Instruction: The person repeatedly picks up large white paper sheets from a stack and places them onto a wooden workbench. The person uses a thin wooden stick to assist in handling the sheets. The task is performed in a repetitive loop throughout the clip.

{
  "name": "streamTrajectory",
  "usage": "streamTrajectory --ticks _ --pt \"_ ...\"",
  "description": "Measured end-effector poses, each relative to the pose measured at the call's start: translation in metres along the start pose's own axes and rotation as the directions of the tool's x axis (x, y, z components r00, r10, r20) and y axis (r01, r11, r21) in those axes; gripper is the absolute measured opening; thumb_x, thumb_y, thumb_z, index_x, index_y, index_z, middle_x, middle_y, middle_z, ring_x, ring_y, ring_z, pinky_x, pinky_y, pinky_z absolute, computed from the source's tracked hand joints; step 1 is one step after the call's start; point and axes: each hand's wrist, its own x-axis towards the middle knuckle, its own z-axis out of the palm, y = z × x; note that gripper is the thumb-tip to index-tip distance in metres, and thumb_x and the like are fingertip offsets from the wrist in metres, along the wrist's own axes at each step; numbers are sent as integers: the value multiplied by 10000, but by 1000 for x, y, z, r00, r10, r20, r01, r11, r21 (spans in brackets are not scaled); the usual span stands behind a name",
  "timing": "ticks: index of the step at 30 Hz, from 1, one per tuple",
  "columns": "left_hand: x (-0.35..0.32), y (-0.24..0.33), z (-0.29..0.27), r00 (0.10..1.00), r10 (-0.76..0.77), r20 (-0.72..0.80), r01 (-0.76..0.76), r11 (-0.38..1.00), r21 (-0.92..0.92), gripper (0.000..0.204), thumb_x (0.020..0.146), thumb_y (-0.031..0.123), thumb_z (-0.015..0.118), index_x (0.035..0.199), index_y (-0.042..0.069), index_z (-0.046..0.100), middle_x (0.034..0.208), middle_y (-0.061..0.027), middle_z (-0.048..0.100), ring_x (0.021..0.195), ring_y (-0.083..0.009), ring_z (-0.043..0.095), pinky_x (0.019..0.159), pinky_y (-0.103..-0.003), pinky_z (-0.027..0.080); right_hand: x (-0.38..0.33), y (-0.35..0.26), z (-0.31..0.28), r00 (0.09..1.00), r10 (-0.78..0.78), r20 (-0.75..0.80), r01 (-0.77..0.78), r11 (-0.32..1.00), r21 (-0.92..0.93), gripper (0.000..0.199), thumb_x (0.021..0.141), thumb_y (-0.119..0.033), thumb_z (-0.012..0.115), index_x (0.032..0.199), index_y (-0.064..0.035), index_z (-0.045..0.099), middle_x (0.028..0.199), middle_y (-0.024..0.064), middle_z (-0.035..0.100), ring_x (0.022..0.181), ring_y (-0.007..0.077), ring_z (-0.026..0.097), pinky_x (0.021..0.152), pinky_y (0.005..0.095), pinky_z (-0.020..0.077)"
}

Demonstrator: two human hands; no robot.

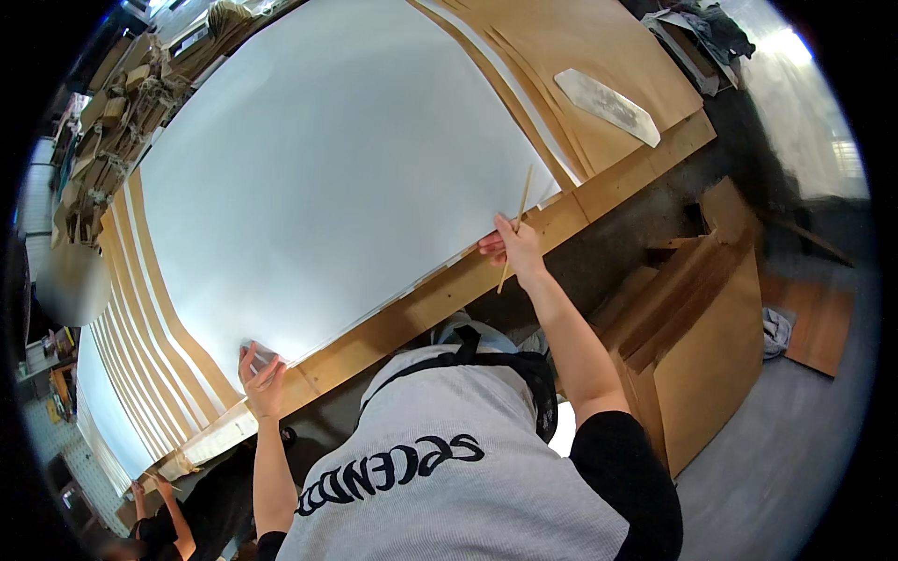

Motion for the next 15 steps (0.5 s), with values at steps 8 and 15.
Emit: streamTrajectory --ticks 8,15 --pt "4 12 -3 990 -132 57 131 991 20 245 580 54 738 794 166 698 1211 -13 456 1212 -249 312 982 -356 307 7 8 5 999 6 -49 -4 999 40 323 883 -316 447 828 -1 492 712 108 600 605 167 597 436 248 439" --pt "8 17 -3 994 -93 50 93 996 6 208 599 83 734 794 146 697 1200 -24 459 1209 -264 312 982 -364 303 23 17 2 997 -45 -56 47 999 28 328 894 -302 429 823 12 492 709 116 598 594 183 599 482 256 469"
